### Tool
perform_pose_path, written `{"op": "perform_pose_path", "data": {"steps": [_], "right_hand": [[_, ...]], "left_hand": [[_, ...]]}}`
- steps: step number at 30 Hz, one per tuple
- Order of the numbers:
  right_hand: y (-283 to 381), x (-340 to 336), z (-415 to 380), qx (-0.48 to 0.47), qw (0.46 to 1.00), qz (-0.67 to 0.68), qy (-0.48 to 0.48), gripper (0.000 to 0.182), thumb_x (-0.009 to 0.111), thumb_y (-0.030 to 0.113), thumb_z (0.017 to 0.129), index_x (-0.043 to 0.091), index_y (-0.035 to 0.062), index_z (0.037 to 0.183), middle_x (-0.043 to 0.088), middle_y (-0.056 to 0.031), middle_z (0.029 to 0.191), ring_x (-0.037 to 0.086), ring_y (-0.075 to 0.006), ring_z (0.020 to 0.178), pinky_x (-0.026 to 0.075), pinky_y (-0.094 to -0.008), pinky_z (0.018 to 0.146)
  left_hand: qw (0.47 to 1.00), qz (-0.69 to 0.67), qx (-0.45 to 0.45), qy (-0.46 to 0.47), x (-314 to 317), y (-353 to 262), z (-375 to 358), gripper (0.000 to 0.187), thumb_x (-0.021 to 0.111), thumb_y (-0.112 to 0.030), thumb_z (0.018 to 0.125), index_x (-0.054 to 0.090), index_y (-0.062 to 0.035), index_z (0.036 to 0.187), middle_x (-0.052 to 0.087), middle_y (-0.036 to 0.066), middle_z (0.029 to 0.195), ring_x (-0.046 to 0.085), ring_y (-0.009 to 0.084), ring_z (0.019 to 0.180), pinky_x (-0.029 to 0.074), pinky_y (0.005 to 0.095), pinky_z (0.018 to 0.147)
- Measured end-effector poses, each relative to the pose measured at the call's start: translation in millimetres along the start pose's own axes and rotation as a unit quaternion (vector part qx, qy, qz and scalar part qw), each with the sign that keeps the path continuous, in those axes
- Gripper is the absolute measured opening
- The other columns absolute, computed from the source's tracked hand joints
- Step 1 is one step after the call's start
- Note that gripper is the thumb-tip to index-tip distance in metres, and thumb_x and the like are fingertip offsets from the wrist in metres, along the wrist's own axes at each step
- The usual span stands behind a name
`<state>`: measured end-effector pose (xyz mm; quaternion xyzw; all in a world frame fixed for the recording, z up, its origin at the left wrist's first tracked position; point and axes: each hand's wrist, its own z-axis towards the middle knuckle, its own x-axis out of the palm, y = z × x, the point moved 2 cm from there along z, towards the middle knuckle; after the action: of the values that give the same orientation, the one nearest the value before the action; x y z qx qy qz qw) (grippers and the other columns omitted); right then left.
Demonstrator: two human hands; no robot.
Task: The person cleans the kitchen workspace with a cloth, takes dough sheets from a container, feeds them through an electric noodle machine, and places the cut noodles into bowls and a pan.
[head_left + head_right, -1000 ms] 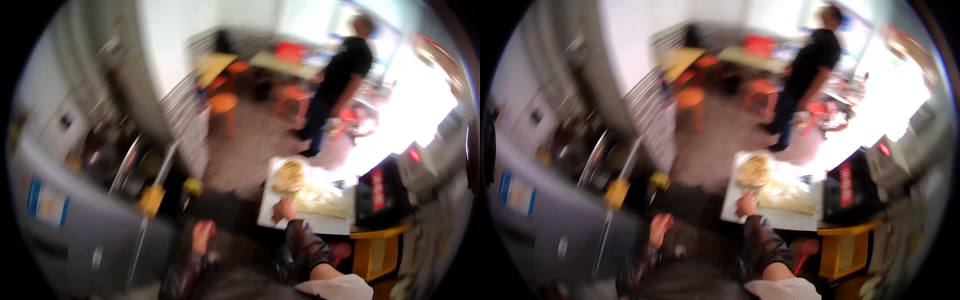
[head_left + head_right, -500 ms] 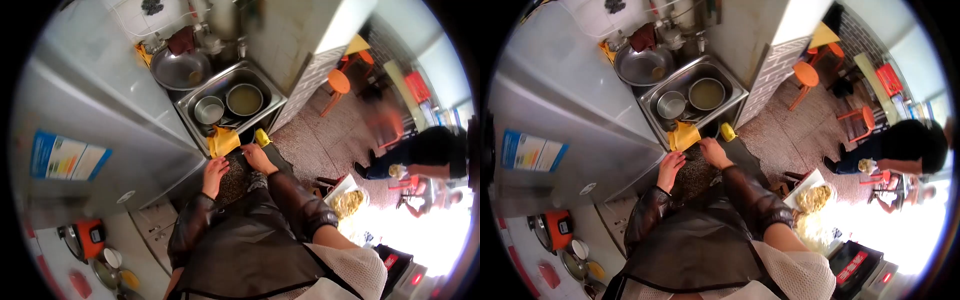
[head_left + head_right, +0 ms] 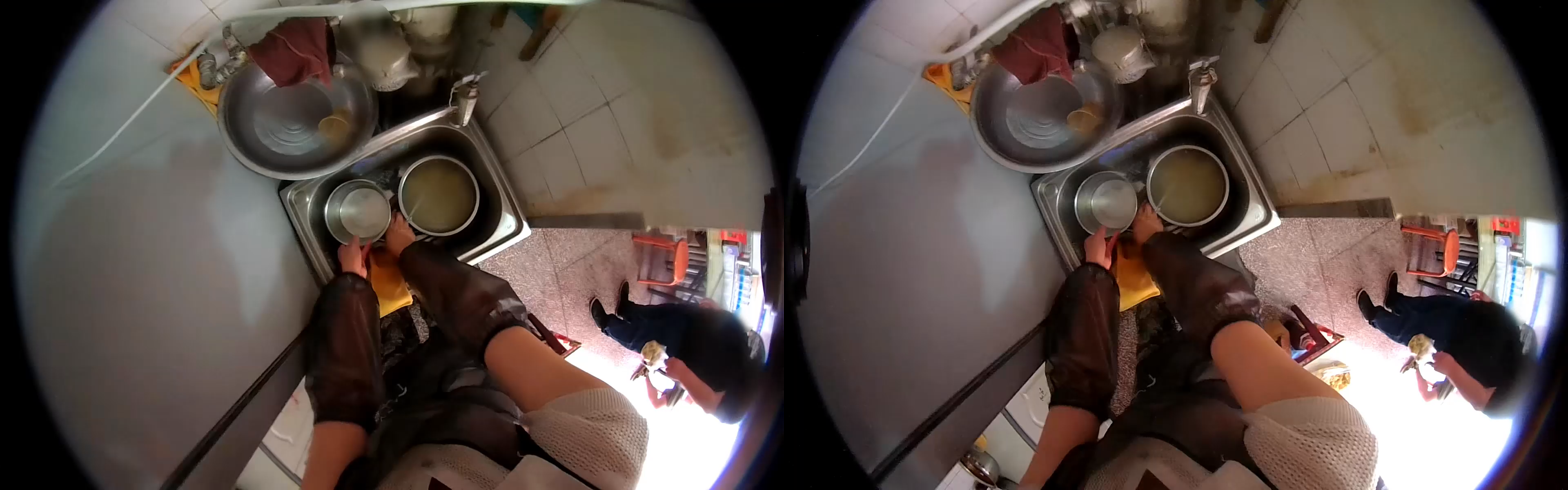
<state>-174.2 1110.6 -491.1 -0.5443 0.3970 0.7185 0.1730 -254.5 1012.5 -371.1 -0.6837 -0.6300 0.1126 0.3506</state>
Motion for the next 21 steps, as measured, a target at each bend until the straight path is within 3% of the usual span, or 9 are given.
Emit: {"op": "perform_pose_path", "data": {"steps": [4,7,9,14,15,17,18,19,21], "right_hand": [[-1.5,-30.2,-16.7,-0.023,0.985,0.015,0.168,0.032,0.050,0.019,0.088,0.056,-0.0006,0.112,0.050,-0.0144,0.114,0.053,-0.0322,0.105,0.049,-0.0413,0.084],[4.1,-45.5,-24.2,-0.109,0.958,0.036,0.262,0.031,0.050,0.022,0.089,0.058,0.0002,0.110,0.052,-0.0155,0.112,0.051,-0.0324,0.108,0.046,-0.0431,0.088],[2.8,-61.1,-28.9,-0.114,0.932,0.086,0.334,0.033,0.051,0.028,0.089,0.062,0.0006,0.106,0.051,-0.0176,0.121,0.053,-0.0332,0.108,0.045,-0.0467,0.088],[23.4,-182.3,15.7,-0.249,0.819,-0.004,0.517,0.027,0.052,0.022,0.090,0.063,0.0055,0.108,0.062,-0.0192,0.103,0.060,-0.0355,0.092,0.045,-0.0460,0.084],[27.8,-181.6,18.8,-0.250,0.819,-0.007,0.516,0.027,0.052,0.022,0.090,0.063,0.0055,0.108,0.062,-0.0192,0.103,0.060,-0.0355,0.092,0.045,-0.0460,0.084],[41.5,-172.8,30.4,-0.019,0.927,0.306,0.218,0.028,0.049,0.027,0.093,0.063,0.0033,0.098,0.066,-0.0182,0.092,0.062,-0.0384,0.090,0.048,-0.0454,0.078],[52.2,-157.6,43.8,-0.009,0.896,0.424,0.135,0.024,0.048,0.021,0.093,0.061,0.0024,0.101,0.063,-0.0215,0.094,0.061,-0.0393,0.092,0.048,-0.0449,0.074],[61.9,-143.6,52.7,-0.037,0.911,0.408,0.042,0.022,0.049,0.017,0.092,0.060,0.0027,0.104,0.063,-0.0229,0.094,0.062,-0.0394,0.088,0.048,-0.0459,0.074],[63.8,-63.9,65.5,0.043,0.926,0.375,-0.009,0.025,0.048,0.019,0.091,0.061,0.0010,0.104,0.063,-0.0219,0.094,0.061,-0.0373,0.089,0.048,-0.0445,0.076]], "left_hand": [[0.990,0.043,-0.125,-0.039,-7.2,12.2,37.3,0.023,0.058,-0.009,0.090,0.058,0.0022,0.110,0.065,0.011,0.101,0.064,0.0234,0.085,0.054,0.0330,0.062],[0.991,0.074,-0.080,-0.079,-16.2,17.5,41.5,0.025,0.061,-0.011,0.088,0.060,0.0005,0.110,0.067,0.010,0.094,0.065,0.0260,0.076,0.052,0.0331,0.057],[0.991,0.106,-0.037,-0.073,-10.2,15.0,35.5,0.025,0.061,-0.010,0.087,0.060,0.0004,0.110,0.067,0.010,0.096,0.065,0.0253,0.080,0.052,0.0334,0.061],[0.949,0.276,0.024,-0.152,-26.3,18.8,41.9,0.032,0.057,-0.006,0.090,0.053,0.0002,0.121,0.061,0.010,0.112,0.060,0.0242,0.094,0.050,0.0386,0.076],[0.967,0.221,0.049,-0.114,-22.8,19.2,30.6,0.039,0.058,-0.008,0.089,0.047,0.0007,0.127,0.055,0.014,0.121,0.055,0.0267,0.104,0.045,0.0402,0.085],[0.981,0.162,0.074,-0.077,-9.2,18.9,6.5,0.048,0.059,-0.010,0.089,0.041,0.0013,0.132,0.049,0.018,0.130,0.049,0.0293,0.115,0.040,0.0418,0.095],[0.928,0.279,0.226,-0.103,-1.1,11.5,-8.0,0.049,0.058,-0.008,0.089,0.040,-0.0001,0.134,0.042,0.018,0.135,0.045,0.0293,0.119,0.038,0.0410,0.097],[0.835,0.385,0.372,-0.125,12.4,-1.1,-20.3,0.050,0.056,-0.006,0.089,0.038,-0.0014,0.136,0.035,0.018,0.141,0.040,0.0292,0.123,0.035,0.0401,0.099],[0.849,0.345,0.389,-0.095,34.2,-7.9,1.3,0.037,0.047,-0.013,0.096,0.043,-0.0039,0.132,0.049,0.014,0.120,0.048,0.0263,0.109,0.034,0.0430,0.101]]}}
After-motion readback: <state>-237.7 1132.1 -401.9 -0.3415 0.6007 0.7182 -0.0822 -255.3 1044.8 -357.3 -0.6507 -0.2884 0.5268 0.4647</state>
